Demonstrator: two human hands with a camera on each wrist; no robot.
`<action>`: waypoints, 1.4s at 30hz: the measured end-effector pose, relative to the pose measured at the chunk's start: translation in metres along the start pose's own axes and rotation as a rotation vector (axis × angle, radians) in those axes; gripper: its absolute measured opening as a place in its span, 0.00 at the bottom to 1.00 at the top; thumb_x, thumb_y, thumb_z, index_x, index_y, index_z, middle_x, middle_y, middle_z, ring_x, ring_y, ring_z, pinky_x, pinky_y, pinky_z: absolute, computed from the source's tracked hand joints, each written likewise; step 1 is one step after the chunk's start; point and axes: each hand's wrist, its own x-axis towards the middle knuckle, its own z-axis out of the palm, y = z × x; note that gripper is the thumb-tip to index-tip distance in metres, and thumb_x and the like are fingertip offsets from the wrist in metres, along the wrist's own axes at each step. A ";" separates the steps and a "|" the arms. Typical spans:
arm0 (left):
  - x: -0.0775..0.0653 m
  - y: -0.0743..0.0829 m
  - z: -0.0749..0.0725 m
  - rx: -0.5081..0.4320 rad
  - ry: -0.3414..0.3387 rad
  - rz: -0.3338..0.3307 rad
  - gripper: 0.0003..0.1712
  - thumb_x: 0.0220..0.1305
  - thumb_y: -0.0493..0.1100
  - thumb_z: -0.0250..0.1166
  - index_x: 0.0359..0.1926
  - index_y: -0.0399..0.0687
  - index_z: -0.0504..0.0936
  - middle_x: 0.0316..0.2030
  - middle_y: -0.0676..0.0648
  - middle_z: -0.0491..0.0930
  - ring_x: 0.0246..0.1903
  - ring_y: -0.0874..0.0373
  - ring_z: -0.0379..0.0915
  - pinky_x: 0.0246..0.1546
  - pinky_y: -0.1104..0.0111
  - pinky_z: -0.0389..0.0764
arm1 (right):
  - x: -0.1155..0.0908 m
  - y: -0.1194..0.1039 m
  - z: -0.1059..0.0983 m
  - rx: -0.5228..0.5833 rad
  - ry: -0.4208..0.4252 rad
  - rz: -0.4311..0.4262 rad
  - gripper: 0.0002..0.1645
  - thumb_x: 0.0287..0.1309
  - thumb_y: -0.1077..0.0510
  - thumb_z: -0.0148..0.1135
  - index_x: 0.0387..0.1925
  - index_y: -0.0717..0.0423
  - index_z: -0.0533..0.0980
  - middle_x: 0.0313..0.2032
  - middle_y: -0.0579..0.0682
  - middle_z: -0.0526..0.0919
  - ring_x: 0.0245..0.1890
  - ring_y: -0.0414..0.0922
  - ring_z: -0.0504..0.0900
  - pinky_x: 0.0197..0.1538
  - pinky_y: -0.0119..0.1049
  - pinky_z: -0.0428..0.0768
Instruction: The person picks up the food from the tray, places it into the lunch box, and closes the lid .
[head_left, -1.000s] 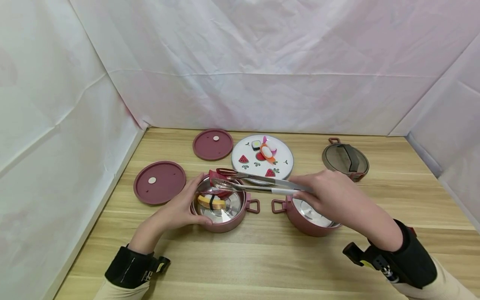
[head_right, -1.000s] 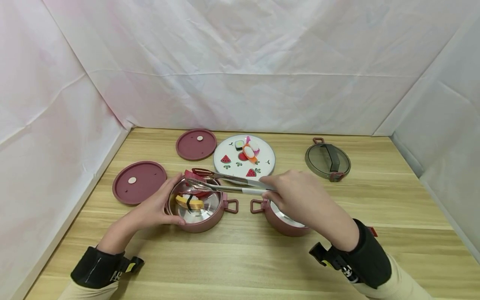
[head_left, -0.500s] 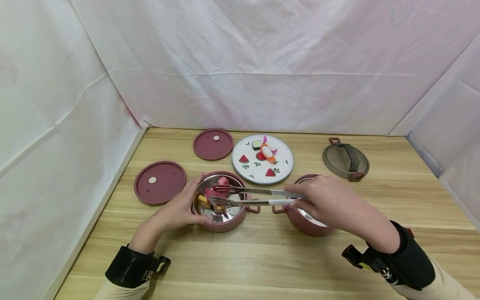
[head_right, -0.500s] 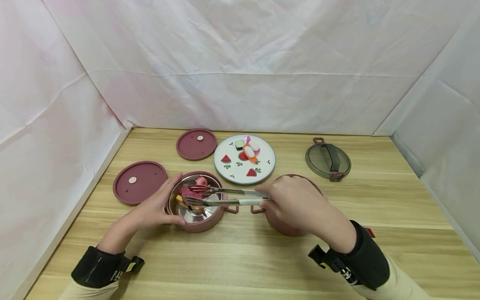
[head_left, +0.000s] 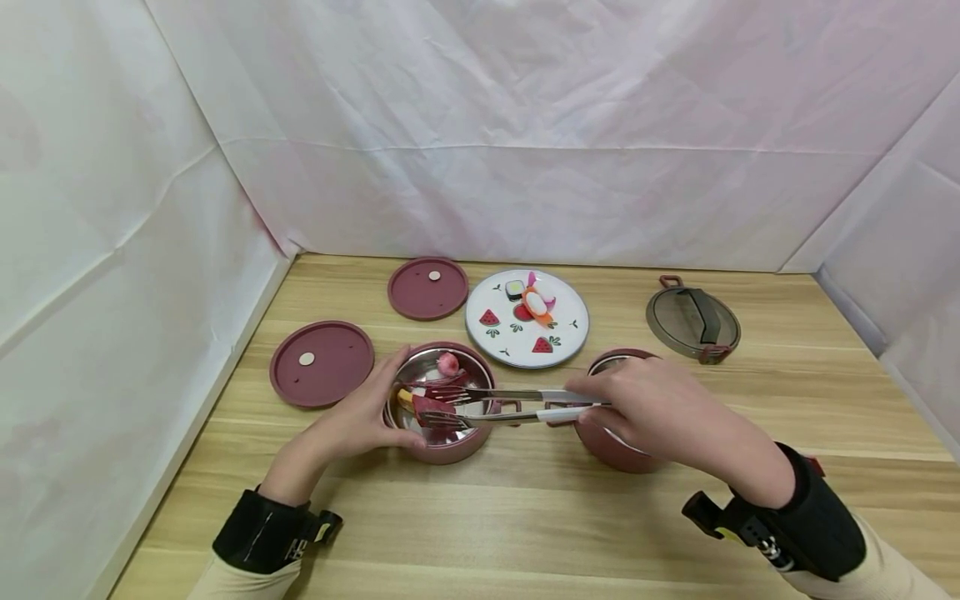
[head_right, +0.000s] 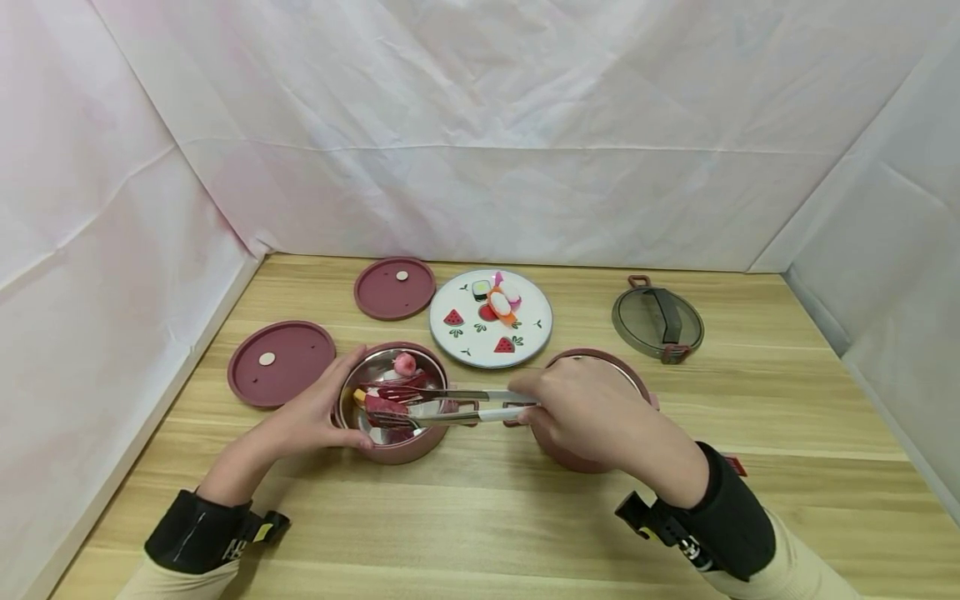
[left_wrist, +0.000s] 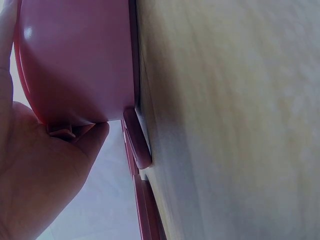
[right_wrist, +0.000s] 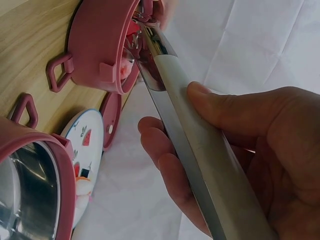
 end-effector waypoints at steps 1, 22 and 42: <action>0.000 0.000 0.000 0.000 0.000 0.000 0.75 0.45 0.59 0.80 0.80 0.45 0.38 0.76 0.35 0.49 0.74 0.37 0.52 0.70 0.39 0.62 | 0.000 0.000 0.000 -0.002 -0.001 -0.002 0.10 0.56 0.57 0.69 0.34 0.37 0.78 0.21 0.31 0.73 0.26 0.31 0.70 0.28 0.30 0.69; 0.000 0.001 0.000 -0.017 -0.007 -0.009 0.75 0.44 0.58 0.81 0.80 0.47 0.39 0.77 0.37 0.48 0.75 0.39 0.52 0.71 0.41 0.62 | 0.001 -0.001 0.001 -0.011 -0.036 0.015 0.10 0.55 0.56 0.71 0.36 0.36 0.80 0.23 0.30 0.75 0.27 0.30 0.74 0.30 0.35 0.75; 0.000 0.000 0.000 -0.001 -0.007 -0.006 0.75 0.45 0.60 0.80 0.80 0.46 0.38 0.77 0.36 0.48 0.75 0.37 0.51 0.70 0.39 0.62 | 0.000 0.000 0.001 0.000 -0.045 0.017 0.10 0.56 0.55 0.70 0.38 0.36 0.81 0.23 0.30 0.76 0.25 0.29 0.71 0.30 0.35 0.74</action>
